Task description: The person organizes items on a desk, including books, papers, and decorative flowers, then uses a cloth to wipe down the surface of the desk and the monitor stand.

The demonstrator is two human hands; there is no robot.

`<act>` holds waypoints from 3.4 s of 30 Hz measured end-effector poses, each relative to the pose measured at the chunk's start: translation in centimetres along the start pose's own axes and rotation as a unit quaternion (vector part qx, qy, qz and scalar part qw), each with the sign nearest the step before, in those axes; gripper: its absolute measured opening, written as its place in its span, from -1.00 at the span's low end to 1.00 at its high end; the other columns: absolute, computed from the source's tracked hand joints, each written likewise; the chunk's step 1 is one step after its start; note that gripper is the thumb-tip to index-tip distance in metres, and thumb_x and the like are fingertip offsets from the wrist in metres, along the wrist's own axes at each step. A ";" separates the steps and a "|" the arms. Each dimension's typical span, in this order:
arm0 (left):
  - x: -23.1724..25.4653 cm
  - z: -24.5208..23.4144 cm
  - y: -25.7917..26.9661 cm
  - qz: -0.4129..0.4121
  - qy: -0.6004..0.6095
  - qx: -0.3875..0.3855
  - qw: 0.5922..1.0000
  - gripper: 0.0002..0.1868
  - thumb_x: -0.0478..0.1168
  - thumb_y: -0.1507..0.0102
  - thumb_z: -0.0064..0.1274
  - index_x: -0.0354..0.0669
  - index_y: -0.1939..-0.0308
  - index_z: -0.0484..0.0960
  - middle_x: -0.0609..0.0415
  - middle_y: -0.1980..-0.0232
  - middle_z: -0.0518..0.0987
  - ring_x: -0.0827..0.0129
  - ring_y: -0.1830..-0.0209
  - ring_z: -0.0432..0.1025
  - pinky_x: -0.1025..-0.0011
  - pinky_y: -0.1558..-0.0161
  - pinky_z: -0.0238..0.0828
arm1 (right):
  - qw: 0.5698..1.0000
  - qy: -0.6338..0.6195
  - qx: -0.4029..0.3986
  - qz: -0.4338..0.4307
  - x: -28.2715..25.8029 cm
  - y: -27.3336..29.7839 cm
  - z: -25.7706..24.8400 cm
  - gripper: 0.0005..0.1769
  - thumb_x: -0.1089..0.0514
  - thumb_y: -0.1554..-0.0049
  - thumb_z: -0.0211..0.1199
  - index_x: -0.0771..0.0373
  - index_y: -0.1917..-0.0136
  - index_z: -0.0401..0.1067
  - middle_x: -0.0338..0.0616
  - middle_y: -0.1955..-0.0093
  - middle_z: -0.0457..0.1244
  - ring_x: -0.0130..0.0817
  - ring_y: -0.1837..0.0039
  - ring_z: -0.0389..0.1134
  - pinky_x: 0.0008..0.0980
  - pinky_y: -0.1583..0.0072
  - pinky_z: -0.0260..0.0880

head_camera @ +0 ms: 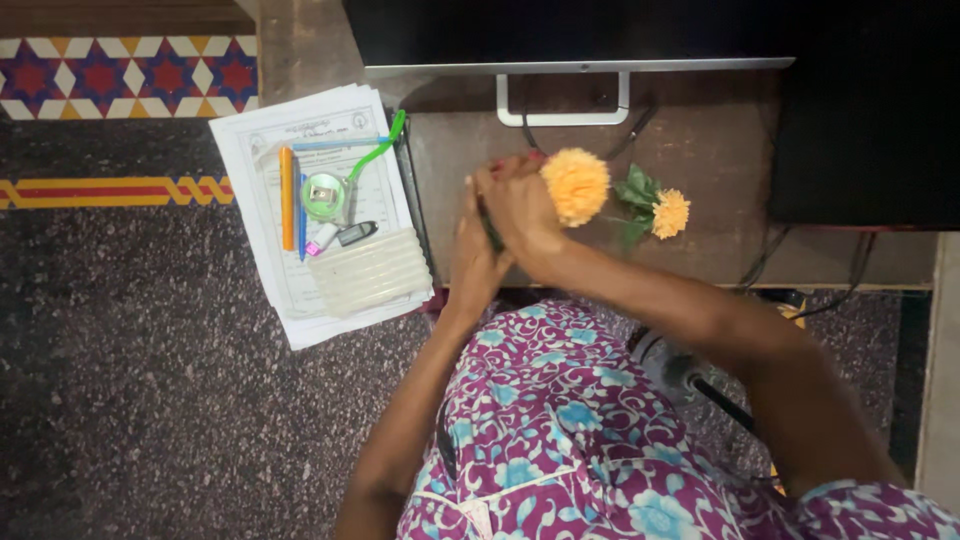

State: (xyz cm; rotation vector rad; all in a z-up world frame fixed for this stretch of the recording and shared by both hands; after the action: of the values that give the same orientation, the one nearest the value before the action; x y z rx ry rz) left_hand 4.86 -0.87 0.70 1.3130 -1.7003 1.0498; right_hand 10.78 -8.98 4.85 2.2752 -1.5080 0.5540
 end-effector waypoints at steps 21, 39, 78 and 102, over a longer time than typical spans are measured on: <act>-0.1 0.6 0.1 0.035 0.014 0.012 0.999 -0.12 -0.35 -0.10 0.19 -0.26 -0.50 0.20 -0.26 -0.45 0.32 -0.17 -0.50 0.19 0.07 -0.53 0.06 | 0.932 -0.348 0.017 -0.104 1.6 3.0 0.0 -0.64 0.30 -0.07 0.20 0.44 -0.14 0.48 0.14 -0.08 0.37 -0.03 -0.07 0.48 -0.18 -0.03 0.53; 1.7 1.1 -0.9 0.036 -0.048 0.022 0.998 -0.18 -0.32 -0.13 0.31 -0.25 -0.44 0.30 -0.22 -0.39 0.32 -0.15 -0.42 0.23 0.08 -0.44 0.14 | 0.886 -0.374 -0.059 0.268 9.9 14.3 21.8 -0.25 0.05 0.06 0.51 0.16 -0.38 0.39 0.16 -0.32 0.21 0.18 -0.31 0.25 0.07 -0.19 0.34; 6.5 15.4 -5.8 0.145 0.006 -0.128 0.981 -0.31 -0.33 -0.05 0.32 -0.21 -0.26 0.45 -0.16 -0.40 0.33 -0.15 -0.35 0.25 0.10 -0.35 0.29 | 0.835 -0.486 -0.187 0.177 17.7 15.3 7.6 0.14 0.27 0.15 0.58 -0.27 -0.57 0.11 0.01 -0.66 -0.17 0.12 -0.59 -0.04 0.22 -0.46 -0.16; 38.7 14.2 -12.6 0.502 -0.003 -0.094 0.860 -0.44 -0.38 -0.37 -0.03 0.24 -0.42 0.39 0.24 -0.41 0.38 0.40 -0.28 0.37 0.57 -0.07 0.57 | 0.798 -0.404 0.312 0.321 29.4 31.7 6.5 -0.30 0.25 -0.21 0.52 0.24 -0.46 0.17 0.08 -0.57 0.10 0.04 -0.50 0.23 -0.07 -0.47 0.31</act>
State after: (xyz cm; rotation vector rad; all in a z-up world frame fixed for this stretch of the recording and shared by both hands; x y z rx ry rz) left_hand 8.12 -30.24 32.05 0.2108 -2.4763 1.3514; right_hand -7.29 -47.02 16.48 2.5835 -2.9636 0.2334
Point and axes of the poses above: each hand's wrist, its own y-axis away from the middle knuckle, its own z-axis out of the palm, x = y × z, the point moved 5 cm from there along -y, towards the middle knuckle
